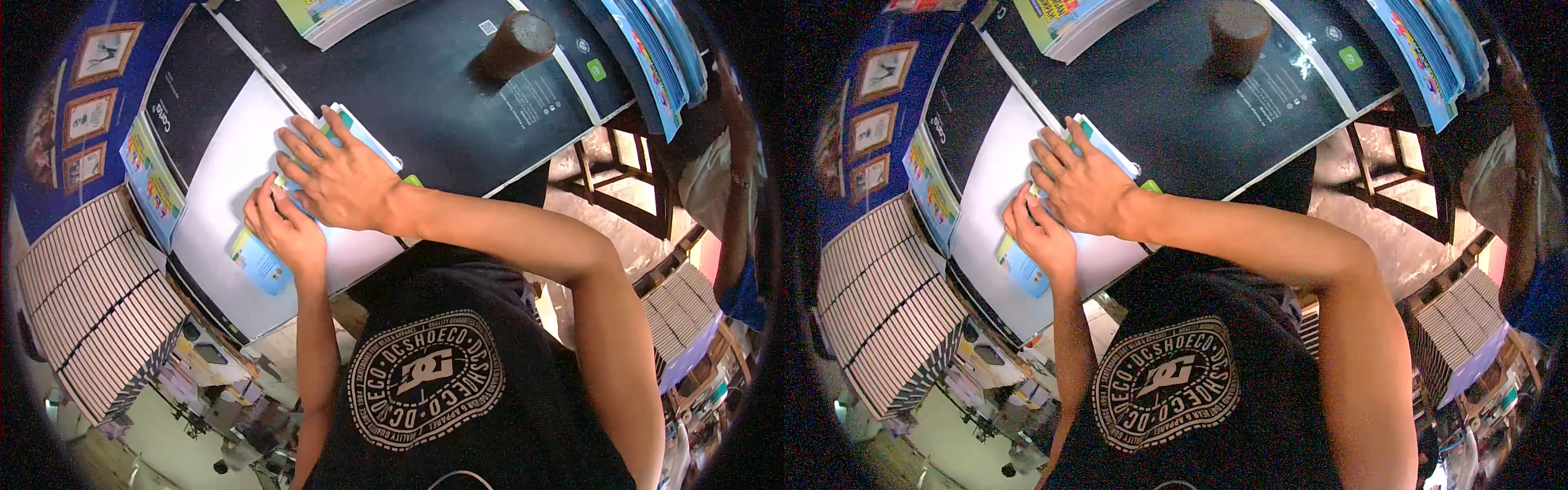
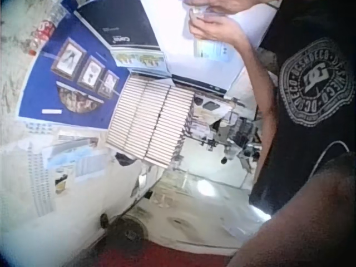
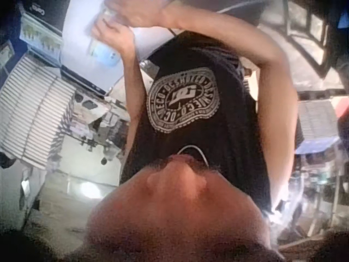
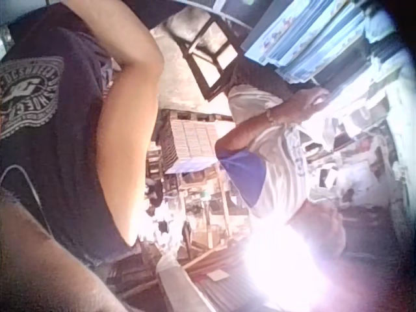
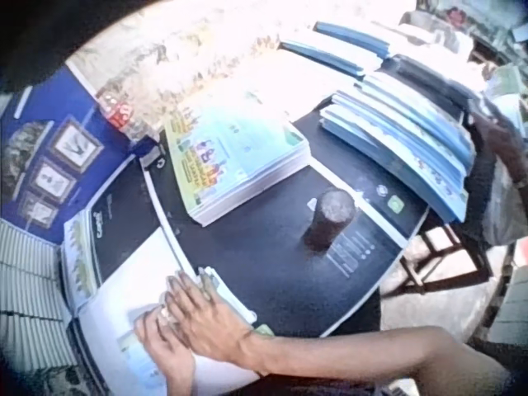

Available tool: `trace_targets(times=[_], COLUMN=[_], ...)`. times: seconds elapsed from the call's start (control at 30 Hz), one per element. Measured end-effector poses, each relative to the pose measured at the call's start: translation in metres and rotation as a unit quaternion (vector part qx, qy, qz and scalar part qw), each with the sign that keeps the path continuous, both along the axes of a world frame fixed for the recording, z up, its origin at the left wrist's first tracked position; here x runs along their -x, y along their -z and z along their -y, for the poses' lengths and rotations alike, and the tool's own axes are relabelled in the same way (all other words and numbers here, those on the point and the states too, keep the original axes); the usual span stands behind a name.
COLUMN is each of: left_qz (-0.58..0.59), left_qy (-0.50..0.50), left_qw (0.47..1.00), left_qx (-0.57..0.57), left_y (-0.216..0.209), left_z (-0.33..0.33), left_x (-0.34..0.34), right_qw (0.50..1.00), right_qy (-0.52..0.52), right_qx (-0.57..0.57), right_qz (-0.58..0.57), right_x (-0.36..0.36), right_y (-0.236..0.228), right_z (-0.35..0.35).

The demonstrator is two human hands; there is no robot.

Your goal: The person repeatedly folds printed paper sheets in half and presses the creases flat by hand and with a cylindrical wooden tool.

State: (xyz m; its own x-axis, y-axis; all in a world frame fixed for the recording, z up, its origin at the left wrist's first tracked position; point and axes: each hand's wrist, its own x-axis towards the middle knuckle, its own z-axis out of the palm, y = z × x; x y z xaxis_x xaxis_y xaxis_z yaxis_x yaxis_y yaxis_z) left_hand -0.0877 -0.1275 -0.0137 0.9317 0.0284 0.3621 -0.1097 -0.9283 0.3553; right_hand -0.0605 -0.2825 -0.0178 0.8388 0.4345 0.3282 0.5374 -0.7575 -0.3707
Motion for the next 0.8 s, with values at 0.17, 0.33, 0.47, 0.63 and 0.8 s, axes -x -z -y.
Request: trace_targets(times=[0.17, 0.33, 0.47, 0.63, 0.8], left_qz=[0.017, 0.006, -0.003, -0.044, -0.085], left_qy=[-0.002, -0.011, -0.021, -0.027, 0.17], left_qw=[1.0, 1.0, 1.0, 0.999, 0.98], left_qx=[0.007, 0.0, 0.006, 0.012, -0.055], left_y=[0.003, 0.002, 0.003, -0.009, -0.038], left_z=[0.0, 0.0, -0.004, -0.008, -0.039], left_x=[0.003, 0.001, 0.001, 0.006, 0.038], right_qw=[0.997, 0.992, 0.996, 0.999, 0.998], right_qy=[-0.004, -0.011, -0.025, -0.046, -0.041], right_qx=[0.07, 0.12, 0.085, -0.007, -0.004], right_qz=[0.023, 0.025, -0.005, -0.015, -0.042], right_x=[0.001, 0.0, -0.004, -0.007, -0.009], right_y=[-0.007, -0.019, -0.012, 0.001, 0.001], right_z=[-0.004, -0.006, -0.007, -0.008, -0.001])
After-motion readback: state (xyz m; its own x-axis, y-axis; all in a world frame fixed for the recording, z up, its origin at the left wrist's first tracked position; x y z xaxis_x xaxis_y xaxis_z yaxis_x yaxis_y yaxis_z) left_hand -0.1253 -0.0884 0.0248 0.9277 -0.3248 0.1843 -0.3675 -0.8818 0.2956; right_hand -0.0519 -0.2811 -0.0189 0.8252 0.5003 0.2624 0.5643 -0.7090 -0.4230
